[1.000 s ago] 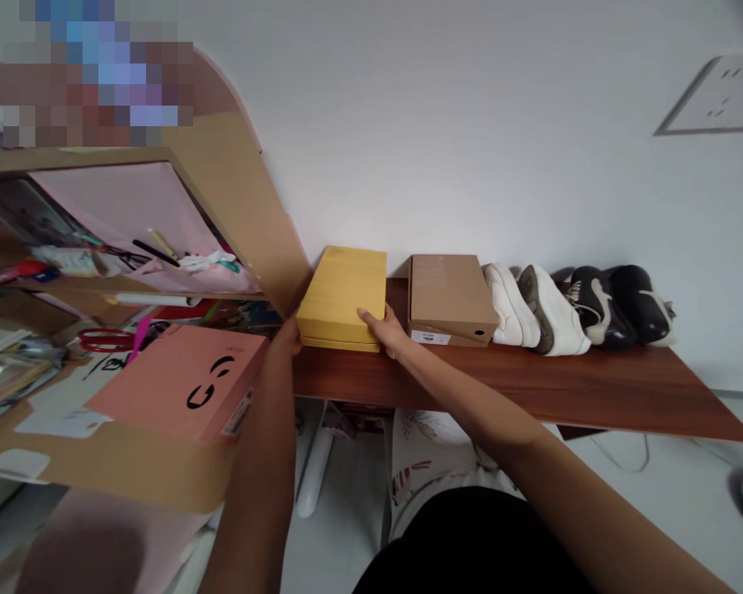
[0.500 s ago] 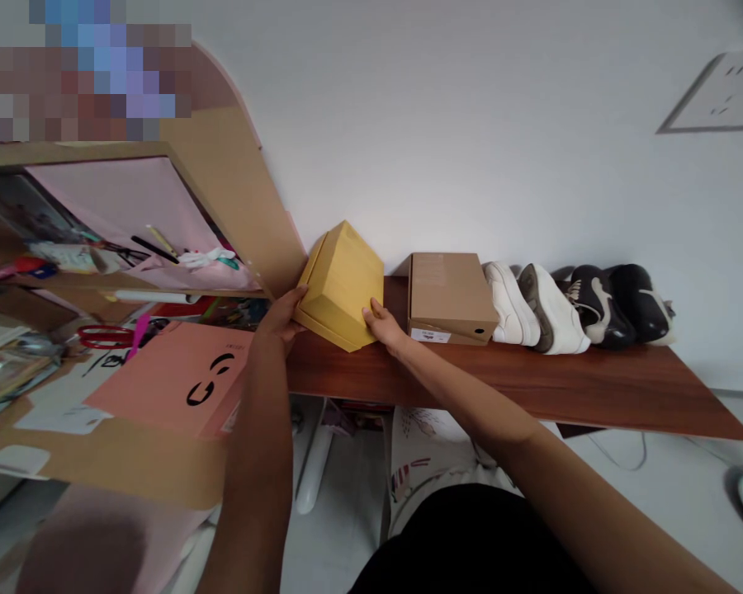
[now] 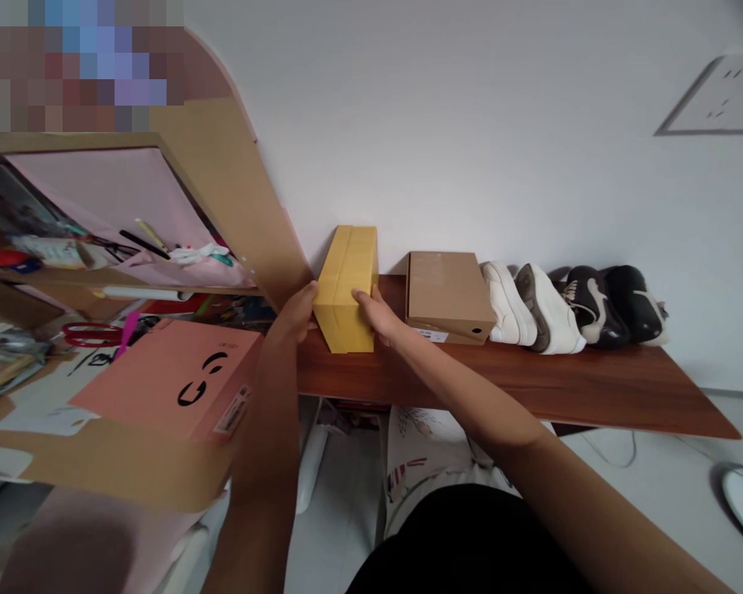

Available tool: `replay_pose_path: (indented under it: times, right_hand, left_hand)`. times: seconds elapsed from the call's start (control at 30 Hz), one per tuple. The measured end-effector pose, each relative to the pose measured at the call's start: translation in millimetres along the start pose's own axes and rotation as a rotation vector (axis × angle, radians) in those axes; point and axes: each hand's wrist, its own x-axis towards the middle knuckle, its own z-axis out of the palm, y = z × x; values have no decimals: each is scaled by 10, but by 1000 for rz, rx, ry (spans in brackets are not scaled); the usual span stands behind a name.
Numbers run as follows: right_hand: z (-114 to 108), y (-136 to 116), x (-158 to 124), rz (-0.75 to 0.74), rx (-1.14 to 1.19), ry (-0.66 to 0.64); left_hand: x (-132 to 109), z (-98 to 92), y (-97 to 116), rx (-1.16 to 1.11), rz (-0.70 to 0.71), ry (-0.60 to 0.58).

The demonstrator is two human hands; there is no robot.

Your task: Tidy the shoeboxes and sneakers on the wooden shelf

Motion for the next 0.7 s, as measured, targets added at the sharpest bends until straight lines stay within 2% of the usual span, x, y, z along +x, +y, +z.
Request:
replay_pose_path:
  times: [0.1,0.2,0.37,0.47,0.57,0.7]
  right_hand:
    - [-36,-41,-68,49,36,-26]
    - [-41,-59,-106,19,30,-24]
    - [-126,-59,-139,-119,-10,-3]
    - [-233,-75,-168,-214,-98,13]
    - [-311,-70,-195,-260,-187,6]
    - [-332,-1,-222,-256,-240,8]
  left_hand:
    - [16,-16,-75,-78,-83,-19]
    - [44,-28,-219,-131,-149,-70]
    - [133,20,-600,-143,-266,-16]
    - [181,36,-783,-253,-291,20]
    - [201,-6,-844,-403,-282,31]
    - [176,-158,-754,-561,-325,-52]
